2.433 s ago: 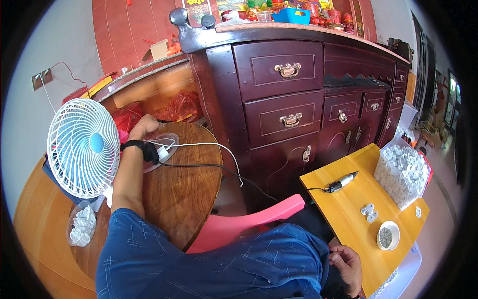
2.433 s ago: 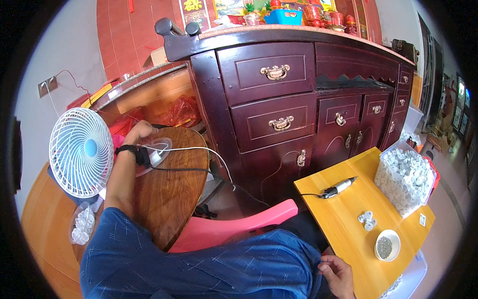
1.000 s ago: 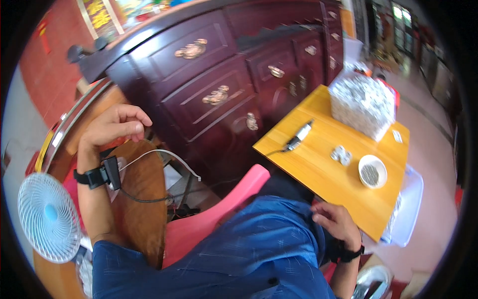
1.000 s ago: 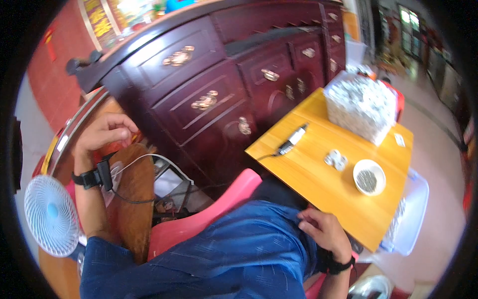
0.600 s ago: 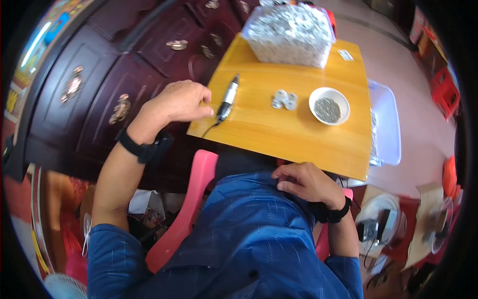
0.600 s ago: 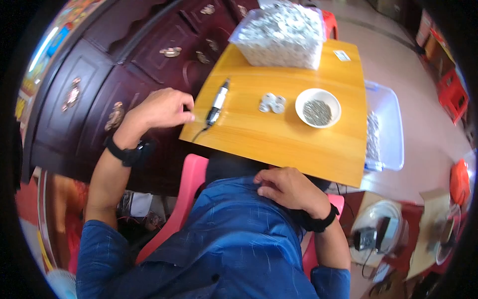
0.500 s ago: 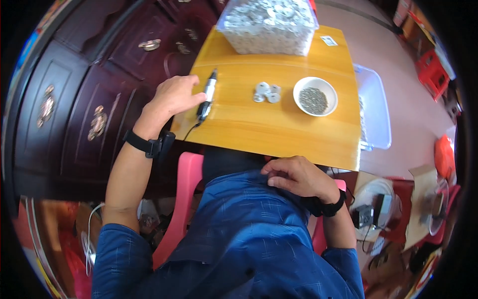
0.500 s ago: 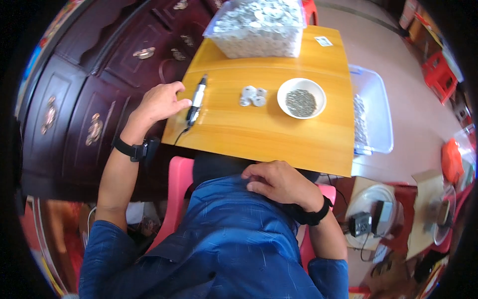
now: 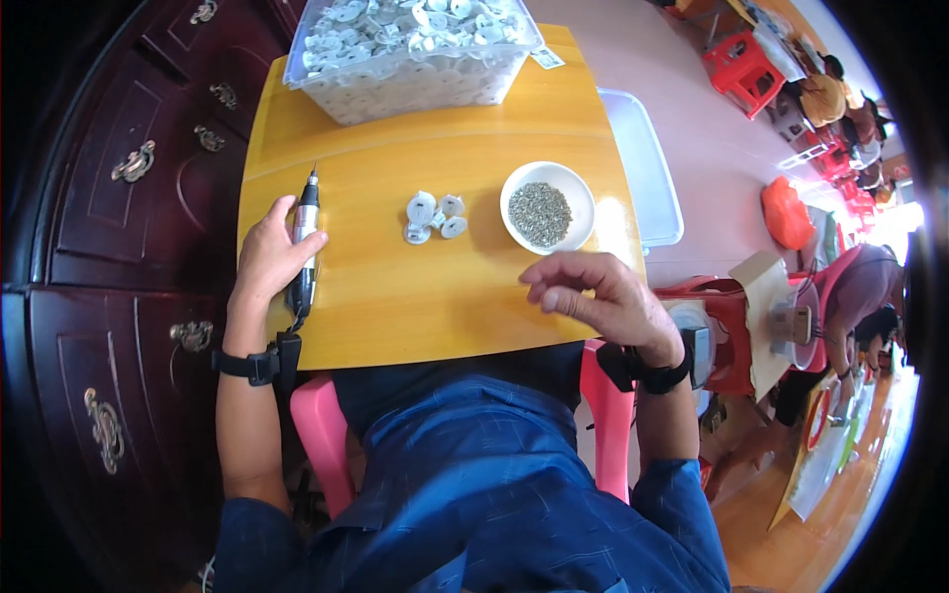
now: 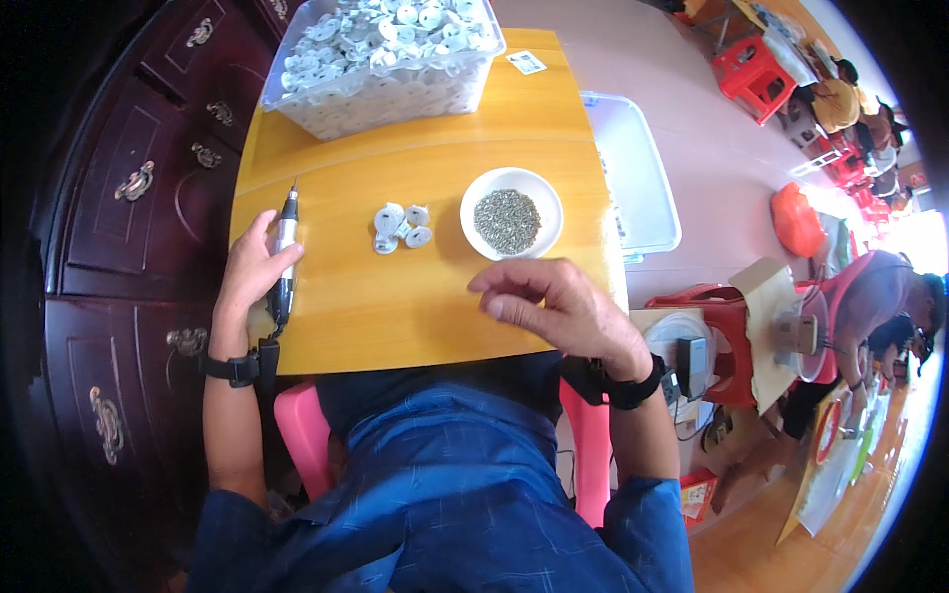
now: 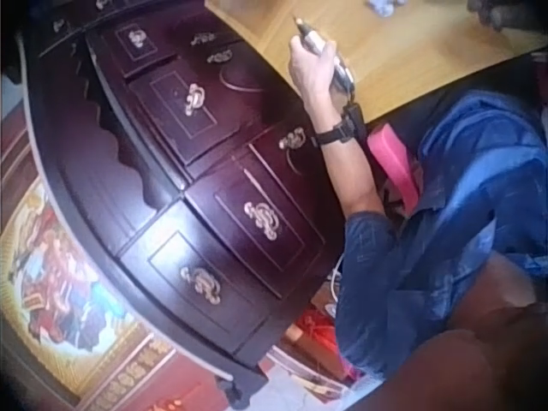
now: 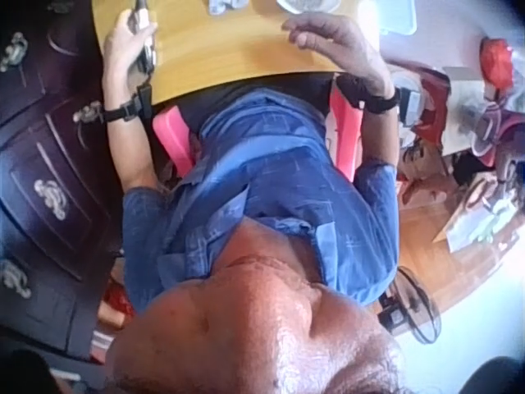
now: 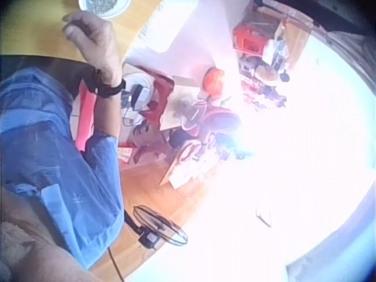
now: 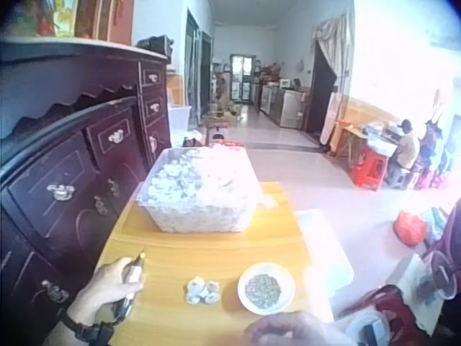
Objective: Polishing small plastic shoe components using a hand-held rotary tool.
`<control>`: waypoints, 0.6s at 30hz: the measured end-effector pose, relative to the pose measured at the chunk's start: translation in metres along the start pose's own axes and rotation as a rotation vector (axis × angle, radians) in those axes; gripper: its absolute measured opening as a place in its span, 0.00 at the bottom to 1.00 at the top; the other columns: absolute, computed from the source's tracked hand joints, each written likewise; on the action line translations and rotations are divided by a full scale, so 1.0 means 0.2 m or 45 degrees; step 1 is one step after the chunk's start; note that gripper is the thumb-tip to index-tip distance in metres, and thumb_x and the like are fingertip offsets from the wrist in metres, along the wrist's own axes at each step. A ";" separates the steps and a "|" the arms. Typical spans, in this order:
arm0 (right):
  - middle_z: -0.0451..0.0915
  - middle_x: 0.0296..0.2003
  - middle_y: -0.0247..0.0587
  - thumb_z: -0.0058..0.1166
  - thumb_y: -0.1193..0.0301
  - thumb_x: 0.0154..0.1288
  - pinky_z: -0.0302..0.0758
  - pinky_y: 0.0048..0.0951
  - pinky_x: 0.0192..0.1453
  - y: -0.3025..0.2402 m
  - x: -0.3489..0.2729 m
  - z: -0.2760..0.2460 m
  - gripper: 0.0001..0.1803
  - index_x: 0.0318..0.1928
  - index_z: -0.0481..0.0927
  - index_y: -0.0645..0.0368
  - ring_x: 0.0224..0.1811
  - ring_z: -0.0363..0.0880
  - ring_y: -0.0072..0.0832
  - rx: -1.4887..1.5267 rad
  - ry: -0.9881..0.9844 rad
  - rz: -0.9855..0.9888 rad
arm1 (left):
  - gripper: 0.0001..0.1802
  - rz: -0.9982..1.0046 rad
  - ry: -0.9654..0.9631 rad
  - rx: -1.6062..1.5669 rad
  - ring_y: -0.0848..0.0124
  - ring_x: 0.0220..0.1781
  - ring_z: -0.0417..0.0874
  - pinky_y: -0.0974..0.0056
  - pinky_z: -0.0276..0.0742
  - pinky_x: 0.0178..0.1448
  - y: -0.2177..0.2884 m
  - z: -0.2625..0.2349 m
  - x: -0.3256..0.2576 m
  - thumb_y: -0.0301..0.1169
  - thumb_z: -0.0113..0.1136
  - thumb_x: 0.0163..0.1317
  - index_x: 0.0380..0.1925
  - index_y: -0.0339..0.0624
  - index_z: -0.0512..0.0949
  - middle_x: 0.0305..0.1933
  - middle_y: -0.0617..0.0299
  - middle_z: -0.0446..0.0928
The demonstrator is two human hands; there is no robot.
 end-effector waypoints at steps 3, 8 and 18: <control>0.82 0.29 0.39 0.60 0.72 0.66 0.77 0.27 0.37 -0.03 0.12 -0.09 0.10 0.45 0.82 0.64 0.30 0.81 0.23 -0.486 0.307 -0.088 | 0.31 -0.014 -0.010 -0.362 0.67 0.30 0.84 0.63 0.78 0.36 -0.09 0.07 0.06 0.34 0.68 0.53 0.57 0.33 0.72 0.31 0.52 0.81; 0.83 0.31 0.52 0.58 0.73 0.60 0.79 0.35 0.37 -0.06 0.27 -0.18 0.10 0.41 0.82 0.63 0.31 0.84 0.41 -0.909 0.577 -0.158 | 0.17 -0.057 -0.147 -1.077 0.79 0.26 0.76 0.72 0.71 0.31 -0.13 0.06 0.07 0.27 0.61 0.63 0.50 0.32 0.74 0.33 0.65 0.78; 0.81 0.29 0.47 0.54 0.68 0.58 0.79 0.46 0.38 0.15 0.45 -0.13 0.06 0.32 0.81 0.54 0.33 0.83 0.46 -1.653 0.349 0.165 | 0.15 -0.196 -0.080 -1.329 0.81 0.21 0.76 0.75 0.70 0.23 -0.22 0.08 -0.04 0.38 0.58 0.69 0.49 0.41 0.75 0.26 0.70 0.71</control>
Point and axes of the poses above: each hand's wrist, its own x-axis towards the middle knuckle, its own z-axis out of the palm, y = z × x, the point moved 1 cm from there along x, towards the middle knuckle
